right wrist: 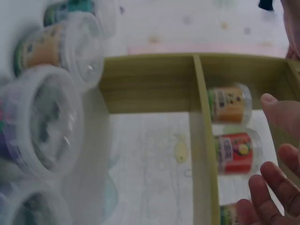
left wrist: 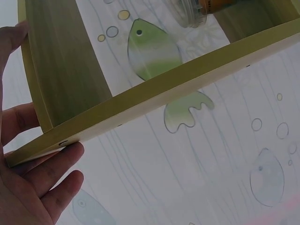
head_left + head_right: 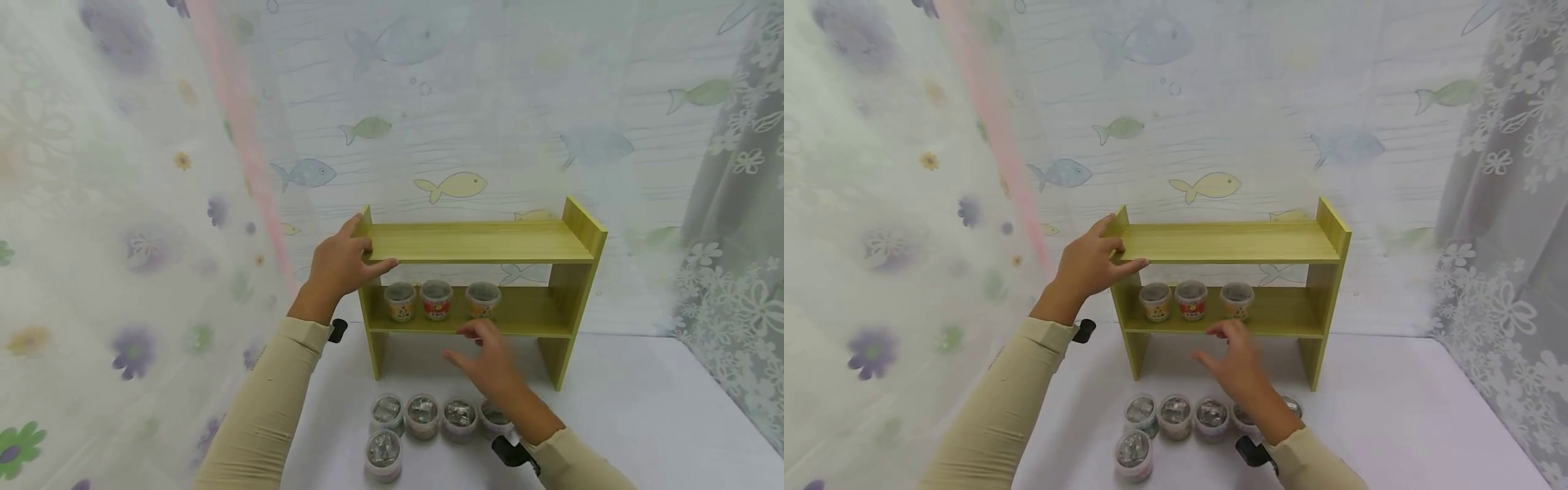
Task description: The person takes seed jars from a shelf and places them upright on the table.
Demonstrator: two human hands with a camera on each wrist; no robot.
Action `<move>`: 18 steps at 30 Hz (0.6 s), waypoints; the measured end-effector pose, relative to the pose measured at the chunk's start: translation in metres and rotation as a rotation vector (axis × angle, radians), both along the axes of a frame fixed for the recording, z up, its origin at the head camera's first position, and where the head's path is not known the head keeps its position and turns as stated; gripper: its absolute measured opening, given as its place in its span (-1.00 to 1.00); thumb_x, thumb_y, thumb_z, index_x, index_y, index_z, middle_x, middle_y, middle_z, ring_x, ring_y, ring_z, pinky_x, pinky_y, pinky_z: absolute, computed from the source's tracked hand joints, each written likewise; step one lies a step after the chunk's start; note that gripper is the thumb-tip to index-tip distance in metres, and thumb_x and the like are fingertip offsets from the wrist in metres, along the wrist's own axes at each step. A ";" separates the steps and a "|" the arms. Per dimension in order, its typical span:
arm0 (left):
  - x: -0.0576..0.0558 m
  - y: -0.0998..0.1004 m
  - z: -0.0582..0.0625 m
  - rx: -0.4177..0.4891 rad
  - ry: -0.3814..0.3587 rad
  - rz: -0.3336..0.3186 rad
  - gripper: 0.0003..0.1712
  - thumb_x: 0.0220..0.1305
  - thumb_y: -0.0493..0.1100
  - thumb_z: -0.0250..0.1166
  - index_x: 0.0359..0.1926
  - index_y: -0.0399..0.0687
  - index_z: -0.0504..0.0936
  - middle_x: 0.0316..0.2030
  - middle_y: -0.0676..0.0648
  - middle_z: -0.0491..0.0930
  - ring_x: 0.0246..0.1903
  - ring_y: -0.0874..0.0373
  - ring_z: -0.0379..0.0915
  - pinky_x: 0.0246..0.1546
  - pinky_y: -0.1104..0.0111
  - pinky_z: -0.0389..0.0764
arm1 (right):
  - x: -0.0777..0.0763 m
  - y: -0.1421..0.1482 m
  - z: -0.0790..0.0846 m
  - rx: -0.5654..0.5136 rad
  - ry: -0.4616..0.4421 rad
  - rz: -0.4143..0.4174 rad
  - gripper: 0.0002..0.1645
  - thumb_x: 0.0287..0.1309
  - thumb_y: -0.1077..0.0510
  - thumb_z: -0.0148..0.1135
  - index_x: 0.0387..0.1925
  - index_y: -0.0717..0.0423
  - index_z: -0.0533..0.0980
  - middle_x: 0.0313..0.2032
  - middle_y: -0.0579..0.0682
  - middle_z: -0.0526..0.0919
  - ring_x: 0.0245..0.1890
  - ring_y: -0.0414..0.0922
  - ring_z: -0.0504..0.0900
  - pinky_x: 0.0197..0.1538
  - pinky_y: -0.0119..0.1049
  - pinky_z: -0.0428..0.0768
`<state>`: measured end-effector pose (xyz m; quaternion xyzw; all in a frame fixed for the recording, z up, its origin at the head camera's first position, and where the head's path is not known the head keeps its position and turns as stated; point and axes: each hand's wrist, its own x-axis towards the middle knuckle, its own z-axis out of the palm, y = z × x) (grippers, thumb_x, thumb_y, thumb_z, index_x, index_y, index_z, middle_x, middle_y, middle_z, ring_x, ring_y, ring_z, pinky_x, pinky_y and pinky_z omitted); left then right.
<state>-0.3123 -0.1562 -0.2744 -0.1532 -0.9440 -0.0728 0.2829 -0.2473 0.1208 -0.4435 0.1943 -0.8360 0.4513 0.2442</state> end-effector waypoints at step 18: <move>-0.002 0.000 -0.002 0.005 -0.001 0.009 -0.31 0.12 0.59 0.31 -0.38 0.07 0.69 0.53 -0.13 0.29 -0.43 -0.04 0.60 -0.57 0.29 0.44 | -0.036 0.034 0.024 0.048 0.150 -0.082 -0.37 -0.13 0.03 0.73 -0.03 0.15 0.62 0.08 0.15 0.60 0.17 0.21 0.51 0.24 0.25 0.43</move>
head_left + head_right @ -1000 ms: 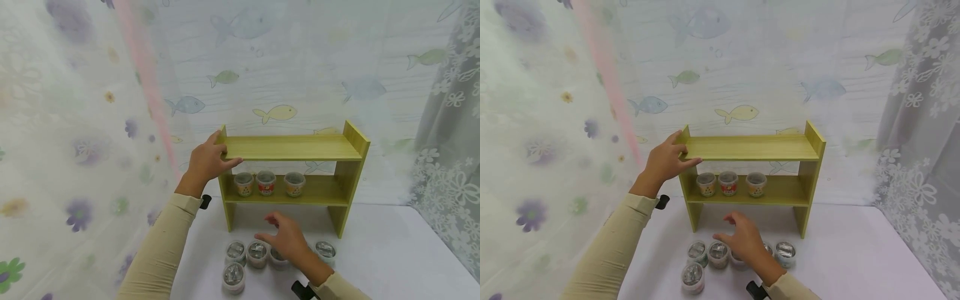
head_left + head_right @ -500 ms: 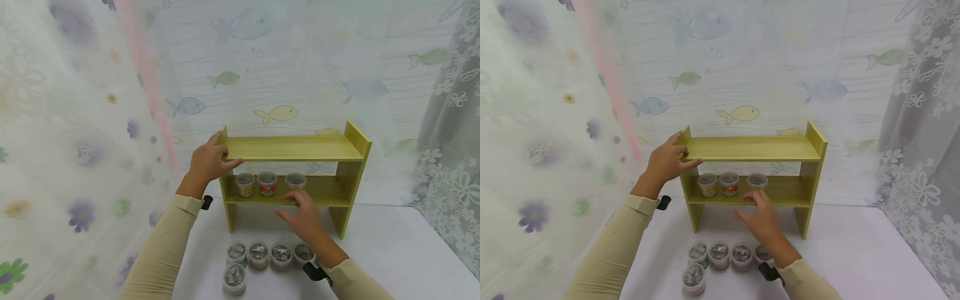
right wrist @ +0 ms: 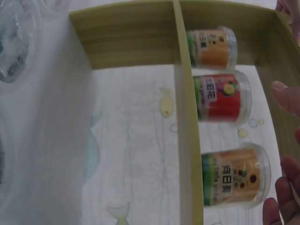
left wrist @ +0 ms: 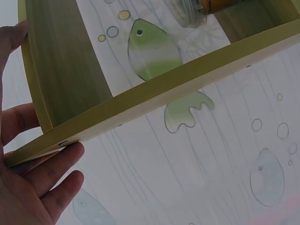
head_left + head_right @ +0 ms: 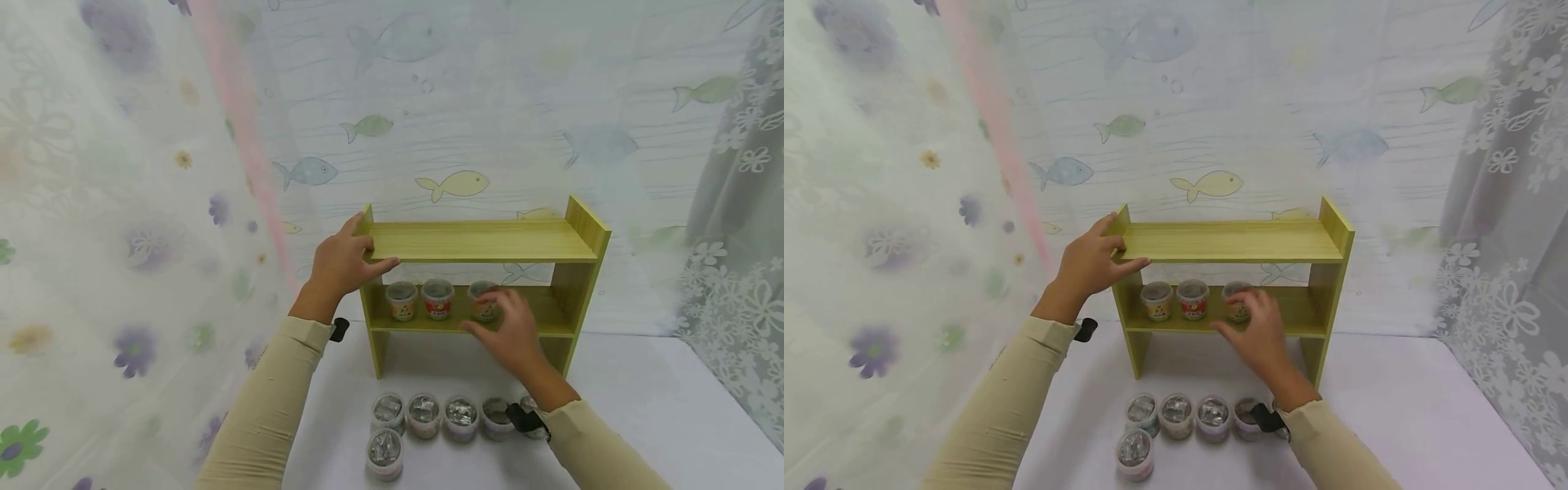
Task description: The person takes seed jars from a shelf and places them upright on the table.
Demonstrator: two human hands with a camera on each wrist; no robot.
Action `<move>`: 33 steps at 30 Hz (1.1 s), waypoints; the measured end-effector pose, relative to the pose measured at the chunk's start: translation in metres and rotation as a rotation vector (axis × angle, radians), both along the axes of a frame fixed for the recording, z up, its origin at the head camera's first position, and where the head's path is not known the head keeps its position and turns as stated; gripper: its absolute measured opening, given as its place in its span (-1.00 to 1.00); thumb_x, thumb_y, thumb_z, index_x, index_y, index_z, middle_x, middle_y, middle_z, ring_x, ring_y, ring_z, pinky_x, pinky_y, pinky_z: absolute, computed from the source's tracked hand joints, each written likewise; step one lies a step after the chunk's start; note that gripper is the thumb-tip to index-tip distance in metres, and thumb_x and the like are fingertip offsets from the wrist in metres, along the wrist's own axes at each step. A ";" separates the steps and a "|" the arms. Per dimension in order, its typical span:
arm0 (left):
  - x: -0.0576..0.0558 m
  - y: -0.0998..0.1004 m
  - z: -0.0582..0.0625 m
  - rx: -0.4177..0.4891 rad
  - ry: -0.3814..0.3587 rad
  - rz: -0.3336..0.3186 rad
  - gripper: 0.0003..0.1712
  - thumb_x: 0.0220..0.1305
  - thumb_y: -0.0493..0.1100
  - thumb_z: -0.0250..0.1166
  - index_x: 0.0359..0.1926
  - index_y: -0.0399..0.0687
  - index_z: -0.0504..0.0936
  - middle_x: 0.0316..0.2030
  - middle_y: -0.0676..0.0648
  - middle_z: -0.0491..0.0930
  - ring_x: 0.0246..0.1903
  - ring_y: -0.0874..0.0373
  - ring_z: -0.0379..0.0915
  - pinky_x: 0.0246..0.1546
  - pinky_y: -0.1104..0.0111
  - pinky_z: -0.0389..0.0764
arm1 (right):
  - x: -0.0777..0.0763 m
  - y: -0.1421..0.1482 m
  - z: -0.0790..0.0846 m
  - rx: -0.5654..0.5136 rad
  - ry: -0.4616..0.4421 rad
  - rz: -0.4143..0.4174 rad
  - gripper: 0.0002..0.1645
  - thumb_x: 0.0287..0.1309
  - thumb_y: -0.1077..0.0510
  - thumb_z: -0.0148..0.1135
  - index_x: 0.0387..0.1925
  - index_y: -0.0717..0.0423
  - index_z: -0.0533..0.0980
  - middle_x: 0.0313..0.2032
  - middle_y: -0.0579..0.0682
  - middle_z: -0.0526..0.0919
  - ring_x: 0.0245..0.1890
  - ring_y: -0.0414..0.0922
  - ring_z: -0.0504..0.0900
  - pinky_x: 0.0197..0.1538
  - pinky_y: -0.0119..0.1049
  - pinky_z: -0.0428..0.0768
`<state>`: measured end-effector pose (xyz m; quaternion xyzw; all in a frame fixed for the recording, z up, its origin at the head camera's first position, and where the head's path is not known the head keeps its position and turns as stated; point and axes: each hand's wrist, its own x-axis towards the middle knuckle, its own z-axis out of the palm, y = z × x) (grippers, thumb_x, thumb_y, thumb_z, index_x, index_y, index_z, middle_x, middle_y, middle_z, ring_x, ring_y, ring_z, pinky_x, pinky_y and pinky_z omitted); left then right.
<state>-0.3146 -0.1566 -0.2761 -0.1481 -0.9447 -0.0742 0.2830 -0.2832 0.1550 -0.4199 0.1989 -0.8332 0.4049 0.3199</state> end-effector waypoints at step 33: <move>-0.002 -0.001 -0.002 -0.013 0.031 0.004 -0.28 0.11 0.62 0.29 -0.37 0.06 0.71 0.51 -0.14 0.34 -0.32 -0.07 0.67 -0.52 0.26 0.52 | -0.057 0.042 0.014 -0.113 -0.496 0.281 0.15 0.15 -0.17 0.53 0.61 -0.03 0.12 0.56 0.13 0.23 0.58 0.19 0.16 0.50 0.27 0.21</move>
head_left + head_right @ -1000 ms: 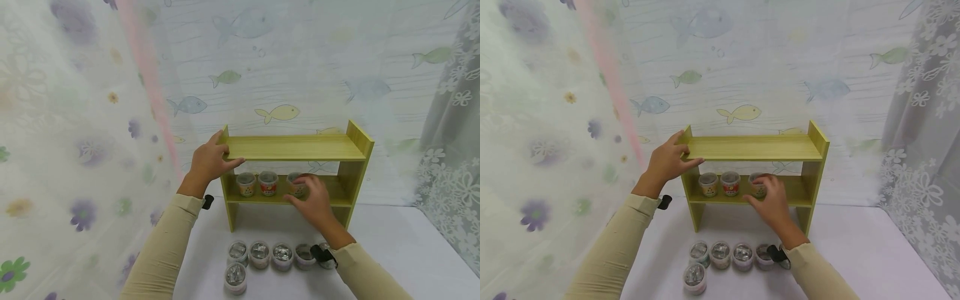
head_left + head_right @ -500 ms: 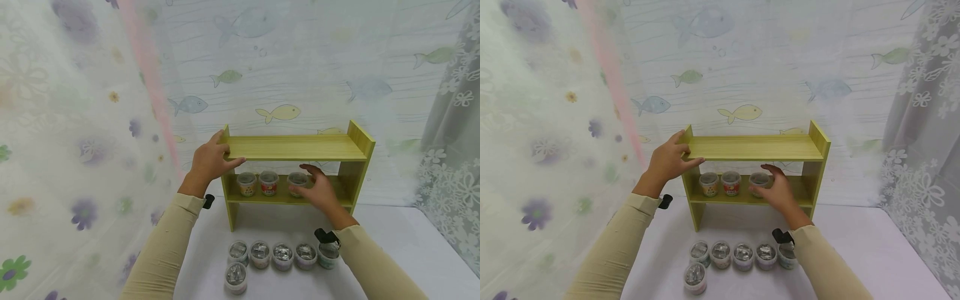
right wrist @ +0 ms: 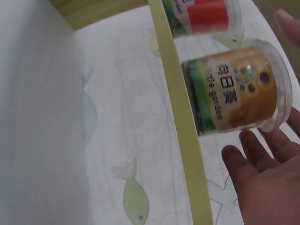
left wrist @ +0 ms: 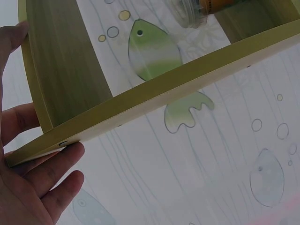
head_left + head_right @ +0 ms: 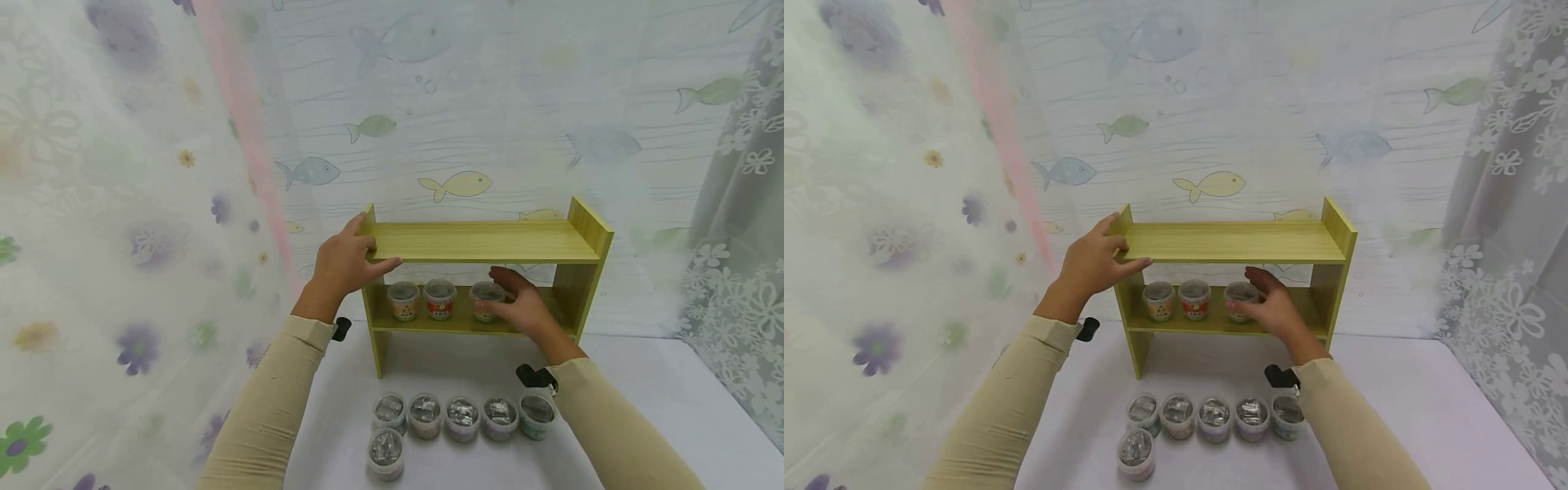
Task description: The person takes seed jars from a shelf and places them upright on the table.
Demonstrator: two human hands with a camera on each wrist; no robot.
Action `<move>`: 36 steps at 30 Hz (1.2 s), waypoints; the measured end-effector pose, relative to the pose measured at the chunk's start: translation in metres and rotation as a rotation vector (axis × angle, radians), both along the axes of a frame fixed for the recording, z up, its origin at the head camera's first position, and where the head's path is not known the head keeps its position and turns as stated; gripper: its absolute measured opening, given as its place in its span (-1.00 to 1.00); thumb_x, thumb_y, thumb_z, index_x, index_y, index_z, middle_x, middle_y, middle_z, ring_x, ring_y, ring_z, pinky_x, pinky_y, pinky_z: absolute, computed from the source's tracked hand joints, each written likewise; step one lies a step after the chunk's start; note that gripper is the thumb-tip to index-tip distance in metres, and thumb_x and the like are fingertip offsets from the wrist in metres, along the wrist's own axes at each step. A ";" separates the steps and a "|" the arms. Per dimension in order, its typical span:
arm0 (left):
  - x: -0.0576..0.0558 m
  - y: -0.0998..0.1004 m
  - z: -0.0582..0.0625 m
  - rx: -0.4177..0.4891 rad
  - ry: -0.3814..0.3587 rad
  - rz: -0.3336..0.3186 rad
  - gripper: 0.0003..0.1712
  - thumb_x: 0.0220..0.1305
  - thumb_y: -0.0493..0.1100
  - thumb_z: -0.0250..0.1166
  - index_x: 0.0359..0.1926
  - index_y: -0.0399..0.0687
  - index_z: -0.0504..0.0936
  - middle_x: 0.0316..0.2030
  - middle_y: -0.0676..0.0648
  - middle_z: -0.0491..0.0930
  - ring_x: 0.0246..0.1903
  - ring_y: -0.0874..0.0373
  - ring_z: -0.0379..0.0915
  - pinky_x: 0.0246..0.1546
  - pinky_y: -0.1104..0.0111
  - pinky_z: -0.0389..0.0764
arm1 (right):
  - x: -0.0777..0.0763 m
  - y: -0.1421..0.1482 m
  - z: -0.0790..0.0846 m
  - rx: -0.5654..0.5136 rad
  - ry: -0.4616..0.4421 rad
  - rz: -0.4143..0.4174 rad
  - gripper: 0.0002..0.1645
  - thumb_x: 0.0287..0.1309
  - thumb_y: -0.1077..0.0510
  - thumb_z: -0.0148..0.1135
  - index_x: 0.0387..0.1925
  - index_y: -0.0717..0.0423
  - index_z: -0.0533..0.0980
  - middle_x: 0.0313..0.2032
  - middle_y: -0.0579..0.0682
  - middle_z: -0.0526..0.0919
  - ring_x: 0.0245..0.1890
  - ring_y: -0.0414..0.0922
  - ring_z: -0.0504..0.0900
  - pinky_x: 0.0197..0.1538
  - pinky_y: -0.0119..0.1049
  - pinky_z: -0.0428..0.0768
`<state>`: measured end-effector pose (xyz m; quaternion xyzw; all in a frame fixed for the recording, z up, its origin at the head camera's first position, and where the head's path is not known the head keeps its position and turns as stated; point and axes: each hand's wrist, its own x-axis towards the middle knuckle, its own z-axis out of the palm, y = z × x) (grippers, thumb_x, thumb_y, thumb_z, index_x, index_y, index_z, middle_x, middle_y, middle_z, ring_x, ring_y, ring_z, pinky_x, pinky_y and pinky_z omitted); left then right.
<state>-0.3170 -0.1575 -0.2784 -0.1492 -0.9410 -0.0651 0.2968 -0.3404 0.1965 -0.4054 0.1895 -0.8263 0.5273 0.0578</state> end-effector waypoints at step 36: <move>0.002 0.001 0.002 -0.010 -0.031 0.013 -0.28 0.13 0.62 0.27 -0.33 0.07 0.72 0.53 -0.13 0.29 -0.38 -0.04 0.63 -0.52 0.27 0.49 | -0.009 0.004 -0.006 0.110 0.033 -0.012 -0.09 0.17 -0.12 0.53 0.43 0.17 0.40 0.32 0.24 0.54 0.29 0.23 0.56 0.23 0.16 0.56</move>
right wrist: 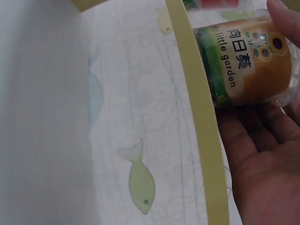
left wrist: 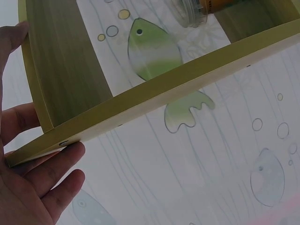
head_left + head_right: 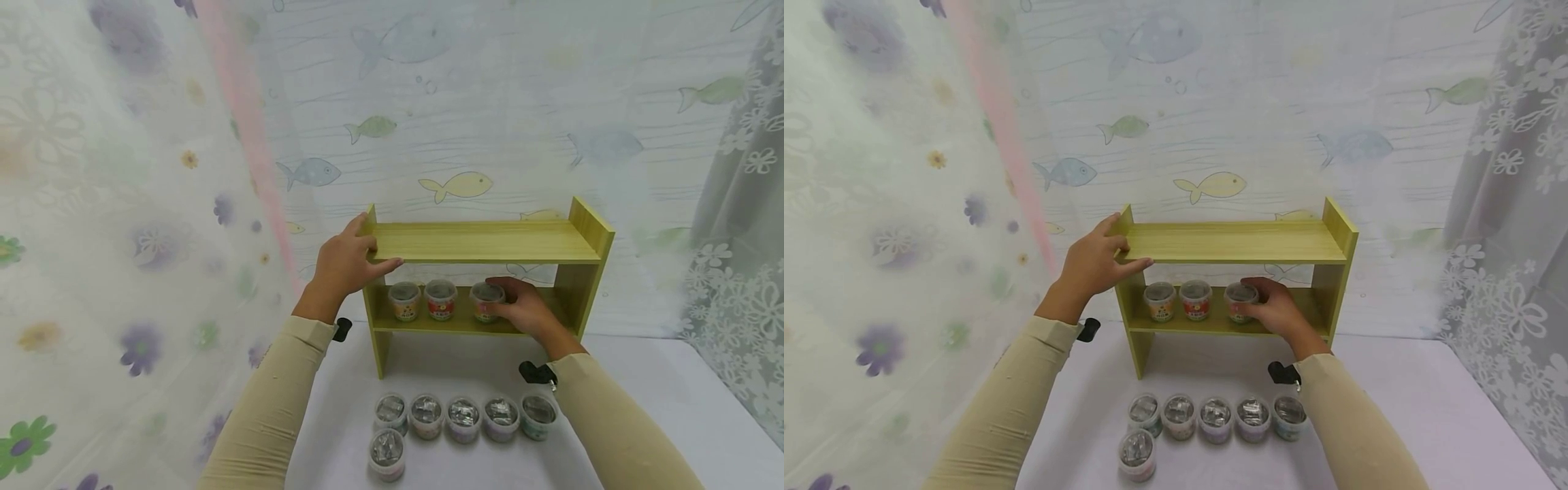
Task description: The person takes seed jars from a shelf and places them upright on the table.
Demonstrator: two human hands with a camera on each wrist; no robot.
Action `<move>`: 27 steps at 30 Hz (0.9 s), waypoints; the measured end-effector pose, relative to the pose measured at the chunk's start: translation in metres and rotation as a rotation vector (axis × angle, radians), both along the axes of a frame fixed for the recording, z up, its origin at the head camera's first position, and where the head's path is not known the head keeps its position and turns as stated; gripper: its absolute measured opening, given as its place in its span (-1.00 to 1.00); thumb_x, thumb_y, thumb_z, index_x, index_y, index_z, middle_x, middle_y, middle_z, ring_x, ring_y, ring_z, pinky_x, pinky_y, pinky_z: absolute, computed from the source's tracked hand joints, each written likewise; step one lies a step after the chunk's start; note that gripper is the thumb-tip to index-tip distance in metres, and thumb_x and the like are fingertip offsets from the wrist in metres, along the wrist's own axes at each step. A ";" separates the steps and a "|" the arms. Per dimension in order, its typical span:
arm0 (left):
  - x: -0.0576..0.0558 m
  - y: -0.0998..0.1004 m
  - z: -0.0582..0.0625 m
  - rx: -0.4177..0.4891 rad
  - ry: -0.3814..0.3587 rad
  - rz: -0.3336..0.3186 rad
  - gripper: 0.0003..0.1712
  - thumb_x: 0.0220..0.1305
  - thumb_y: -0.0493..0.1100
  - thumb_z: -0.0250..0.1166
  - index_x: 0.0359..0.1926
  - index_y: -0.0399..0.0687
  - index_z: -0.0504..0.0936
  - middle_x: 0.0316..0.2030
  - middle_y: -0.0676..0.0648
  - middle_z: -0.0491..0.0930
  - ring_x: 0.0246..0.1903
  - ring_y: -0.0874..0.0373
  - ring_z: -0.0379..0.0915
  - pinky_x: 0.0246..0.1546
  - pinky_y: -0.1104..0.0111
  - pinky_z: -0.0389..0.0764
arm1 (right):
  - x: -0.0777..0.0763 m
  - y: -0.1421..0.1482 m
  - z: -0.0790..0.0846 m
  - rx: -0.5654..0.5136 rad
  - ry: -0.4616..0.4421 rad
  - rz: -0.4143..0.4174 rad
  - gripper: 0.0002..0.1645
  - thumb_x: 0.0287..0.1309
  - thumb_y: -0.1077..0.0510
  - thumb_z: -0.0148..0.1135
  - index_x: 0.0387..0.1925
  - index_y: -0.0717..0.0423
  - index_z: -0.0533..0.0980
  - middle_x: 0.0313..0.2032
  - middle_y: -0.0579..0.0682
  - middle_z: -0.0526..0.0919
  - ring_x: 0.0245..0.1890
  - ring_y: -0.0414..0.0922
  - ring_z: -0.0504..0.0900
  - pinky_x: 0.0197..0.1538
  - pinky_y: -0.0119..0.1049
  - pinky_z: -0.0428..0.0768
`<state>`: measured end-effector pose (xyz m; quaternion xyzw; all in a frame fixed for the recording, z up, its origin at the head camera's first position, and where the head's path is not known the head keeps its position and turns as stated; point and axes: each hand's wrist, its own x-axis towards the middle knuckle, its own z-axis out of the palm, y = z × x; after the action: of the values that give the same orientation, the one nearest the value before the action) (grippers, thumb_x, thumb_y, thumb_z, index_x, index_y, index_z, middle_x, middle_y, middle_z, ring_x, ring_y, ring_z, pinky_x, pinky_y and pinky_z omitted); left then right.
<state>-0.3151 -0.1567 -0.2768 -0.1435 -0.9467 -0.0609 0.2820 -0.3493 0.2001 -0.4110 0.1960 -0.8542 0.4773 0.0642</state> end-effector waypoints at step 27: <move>0.001 0.000 -0.002 0.014 0.015 -0.011 -0.30 0.13 0.62 0.27 -0.38 0.09 0.69 0.53 -0.14 0.30 -0.41 -0.05 0.62 -0.57 0.28 0.45 | 0.015 -0.009 0.004 -0.022 -0.055 -0.054 -0.13 0.08 -0.16 0.58 0.32 0.19 0.49 0.17 0.22 0.62 0.09 0.13 0.63 -0.01 -0.17 0.63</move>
<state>-0.3145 -0.1569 -0.2786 -0.1472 -0.9433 -0.0680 0.2898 -0.3342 0.1911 -0.4073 0.1588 -0.8554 0.4899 0.0556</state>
